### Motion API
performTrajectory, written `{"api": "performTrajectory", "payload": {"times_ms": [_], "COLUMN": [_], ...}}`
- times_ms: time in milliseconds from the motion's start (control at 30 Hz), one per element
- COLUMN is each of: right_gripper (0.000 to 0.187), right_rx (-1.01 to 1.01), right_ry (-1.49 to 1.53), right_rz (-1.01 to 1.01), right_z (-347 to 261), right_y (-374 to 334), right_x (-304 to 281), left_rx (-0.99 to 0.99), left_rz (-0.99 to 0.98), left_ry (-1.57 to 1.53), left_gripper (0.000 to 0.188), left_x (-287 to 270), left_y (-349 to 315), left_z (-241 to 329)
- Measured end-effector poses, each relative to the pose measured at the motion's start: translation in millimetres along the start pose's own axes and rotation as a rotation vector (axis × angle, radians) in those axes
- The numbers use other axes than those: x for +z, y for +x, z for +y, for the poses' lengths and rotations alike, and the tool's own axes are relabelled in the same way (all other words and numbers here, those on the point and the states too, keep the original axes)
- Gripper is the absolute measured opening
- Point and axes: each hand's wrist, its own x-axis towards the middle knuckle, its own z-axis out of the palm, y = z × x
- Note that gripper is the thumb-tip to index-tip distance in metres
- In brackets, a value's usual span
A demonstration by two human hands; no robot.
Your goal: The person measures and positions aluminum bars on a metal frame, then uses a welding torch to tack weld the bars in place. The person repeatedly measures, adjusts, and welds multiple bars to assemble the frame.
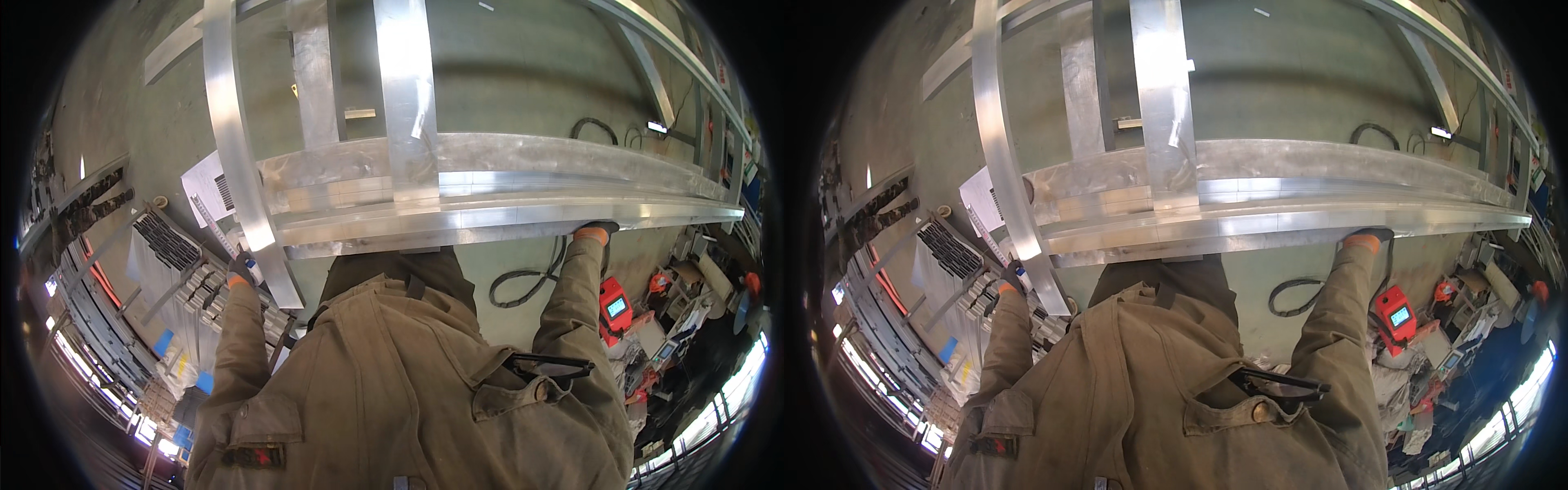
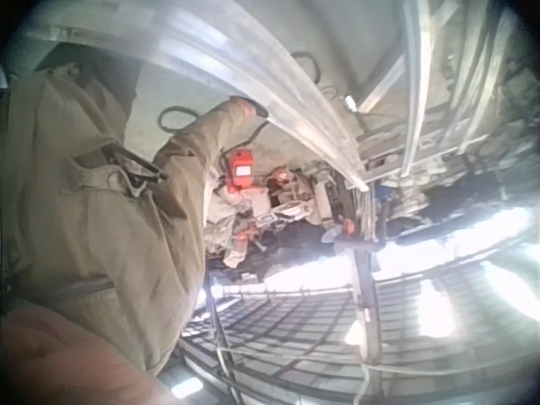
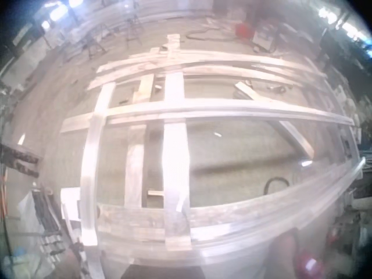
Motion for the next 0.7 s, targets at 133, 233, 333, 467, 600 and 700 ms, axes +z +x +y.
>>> {"api": "performTrajectory", "payload": {"times_ms": [133, 233, 333, 467, 600, 700], "right_gripper": [0.099, 0.099, 0.100, 0.100, 0.100, 0.100], "right_rx": [-0.017, -0.017, -0.014, 0.001, 0.007, 0.006], "right_ry": [0.007, 0.020, 0.001, -0.009, -0.001, 0.028], "right_rz": [-0.051, -0.091, -0.133, -0.163, -0.183, -0.205], "right_z": [2.0, 2.4, 1.2, 5.6, 5.2, 3.3], "right_y": [-1.8, -5.4, -8.4, -9.4, -9.6, -11.9], "right_x": [6.5, 11.0, 17.2, 24.0, 26.7, 36.2], "left_rx": [-0.016, 0.012, 0.012, 0.018, 0.088, 0.014], "left_rz": [-0.067, -0.041, -0.064, 0.011, 0.053, 0.066], "left_ry": [-0.101, 0.106, 0.021, 0.095, 0.017, 0.055], "left_gripper": [0.028, 0.029, 0.028, 0.032, 0.035, 0.042], "left_x": [2.1, 4.1, 7.4, 9.5, 21.6, 26.6], "left_y": [1.2, 9.0, 10.9, -2.9, -12.0, 0.2], "left_z": [-2.2, -0.1, -4.6, 1.1, 18.3, 18.1]}}
